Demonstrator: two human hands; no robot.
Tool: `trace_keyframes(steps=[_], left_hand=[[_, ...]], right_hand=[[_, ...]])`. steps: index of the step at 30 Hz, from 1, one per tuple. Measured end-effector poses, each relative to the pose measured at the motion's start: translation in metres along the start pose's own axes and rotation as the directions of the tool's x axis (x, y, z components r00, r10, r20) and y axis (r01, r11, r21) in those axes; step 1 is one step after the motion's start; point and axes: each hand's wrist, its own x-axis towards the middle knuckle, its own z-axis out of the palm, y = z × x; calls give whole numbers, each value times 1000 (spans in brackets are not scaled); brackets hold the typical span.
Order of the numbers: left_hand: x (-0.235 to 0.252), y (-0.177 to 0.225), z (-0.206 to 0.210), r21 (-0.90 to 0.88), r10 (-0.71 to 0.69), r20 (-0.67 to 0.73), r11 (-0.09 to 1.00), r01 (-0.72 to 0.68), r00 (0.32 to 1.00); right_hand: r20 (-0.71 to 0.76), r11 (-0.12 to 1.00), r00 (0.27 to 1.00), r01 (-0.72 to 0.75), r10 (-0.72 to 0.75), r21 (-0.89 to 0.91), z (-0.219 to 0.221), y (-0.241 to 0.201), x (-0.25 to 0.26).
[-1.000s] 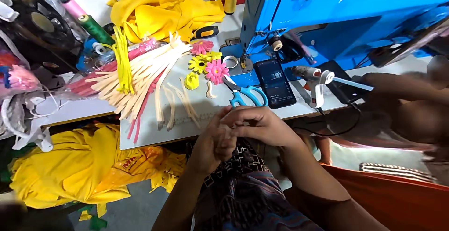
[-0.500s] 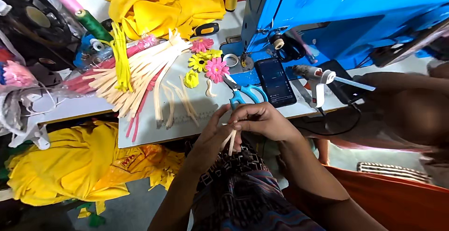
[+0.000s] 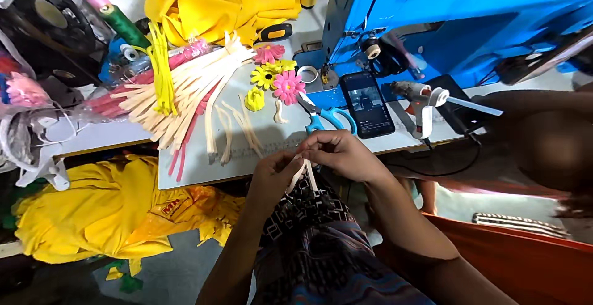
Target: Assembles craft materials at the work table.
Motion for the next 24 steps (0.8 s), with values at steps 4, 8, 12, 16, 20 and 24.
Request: trace_keyframes(steps=[4,8,12,16,20,24], left_hand=[[0,-4,3,-55,31,-14,998,-32,999],[-1,-3,3,-44,37,-37,998,-38,999],[-1,0,4,-86,6,-49,996,-10,999],[-6,-2,1,-147,105,-37,983,-109,994],[-6,-4,1,-237,182,34,957,-169,983],[-7,-1,1,-361,122,64,928,-91,990]], right_hand=[[-61,1000,998,-22,22,10,5,1,1],[-157,1000,987,18,-14,22,7,1,1],[-321,986,941,142,-105,91,3,1,0],[-448,947,894,144,0,288,-6,-4,-3],[-371,858,917,69,147,509,0,9,-4],[-358,798,912,60,201,600,4,15,-5]])
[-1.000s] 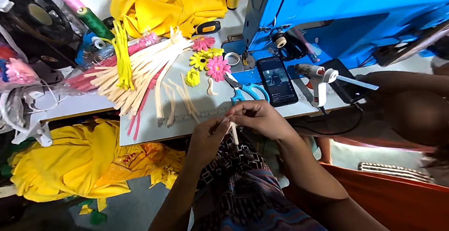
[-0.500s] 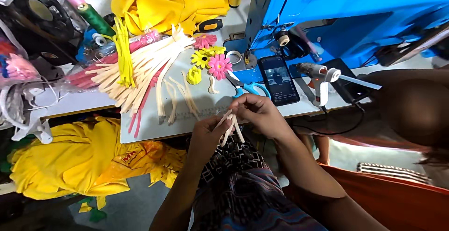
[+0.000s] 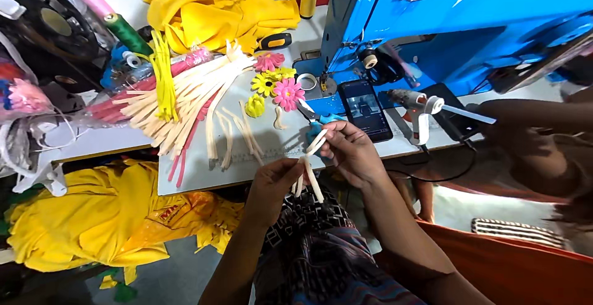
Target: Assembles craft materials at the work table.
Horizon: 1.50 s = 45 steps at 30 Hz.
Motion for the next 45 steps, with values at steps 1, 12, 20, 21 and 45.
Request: trace_keyframes(steps=[1,12,20,21,45], left_hand=[[0,1,0,-8,-13,-9,1000,13,1000],[-3,-11,9,269,171,-119,954,-134,978],[-4,-6,9,463,247,-168,874,-145,954],[-5,-6,9,471,253,-171,870,-147,952],[-3,-9,16,523,157,-73,847,-97,985]], right_hand=[[10,1000,1000,-20,20,19,1,1,-1],[-3,994,994,-112,112,7,29,12,-24],[471,639,868,454,-160,-621,9,-5,-25],[514,574,845,496,-147,-651,8,-8,-25],[450,407,774,623,-446,-668,17,3,-16]])
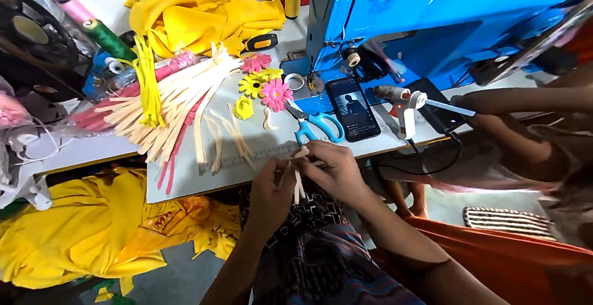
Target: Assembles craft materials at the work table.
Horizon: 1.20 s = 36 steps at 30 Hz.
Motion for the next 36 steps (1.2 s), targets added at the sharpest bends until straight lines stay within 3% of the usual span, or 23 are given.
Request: trace_keyframes(steps=[2,5,7,9,11,13,16,18,20,22,23,24,26,27,30,36], left_hand=[[-1,2,2,-134,-68,29,988,72,997],[0,6,1,-316,-188,164,920,232,968],[1,6,-2,-345,-218,218,894,284,951],[3,6,-5,-296,-240,236,905,305,942],[3,3,-6,-97,-194,194,972,215,962],[-2,3,-3,241,-74,96,969,49,993],[-8,-8,8,600,272,-2,770,-217,962],[-7,-14,8,682,399,10,668,-298,917],[-6,-16,3,712,453,43,611,-345,890],[-5,-17,-5,704,454,78,605,-372,887],[-5,-17,-10,690,442,98,616,-381,892],[-5,-17,-15,674,430,115,629,-388,895],[-4,-15,-24,641,413,156,649,-410,898],[-3,-14,-28,627,405,179,655,-421,897],[1,-10,-34,595,406,248,653,-469,880],[3,-5,-52,459,374,391,713,-530,841]], right_hand=[[-25,999,999,-37,37,16,2,-1,-2],[-49,998,998,40,-42,-39,8,2,-5],[-61,994,994,88,-92,-65,11,5,-8],[-67,998,996,49,-51,-30,12,5,-9],[-67,990,992,-105,112,99,10,3,-11],[-62,913,947,-285,315,294,7,1,-9],[-25,719,853,-423,521,552,8,-2,-5],[15,596,795,-466,606,653,10,-7,-2],[21,575,783,-475,622,667,9,-8,-2],[-98,805,884,-365,458,469,4,-2,-5],[-166,933,942,-241,291,266,-3,3,-6],[-185,994,977,-98,107,56,-11,6,-5],[-57,954,979,176,-195,-241,-26,6,1],[49,906,956,291,-290,-308,-29,3,4],[325,804,868,479,-375,-353,-26,-2,9],[420,803,800,550,-429,-228,-20,2,18]])
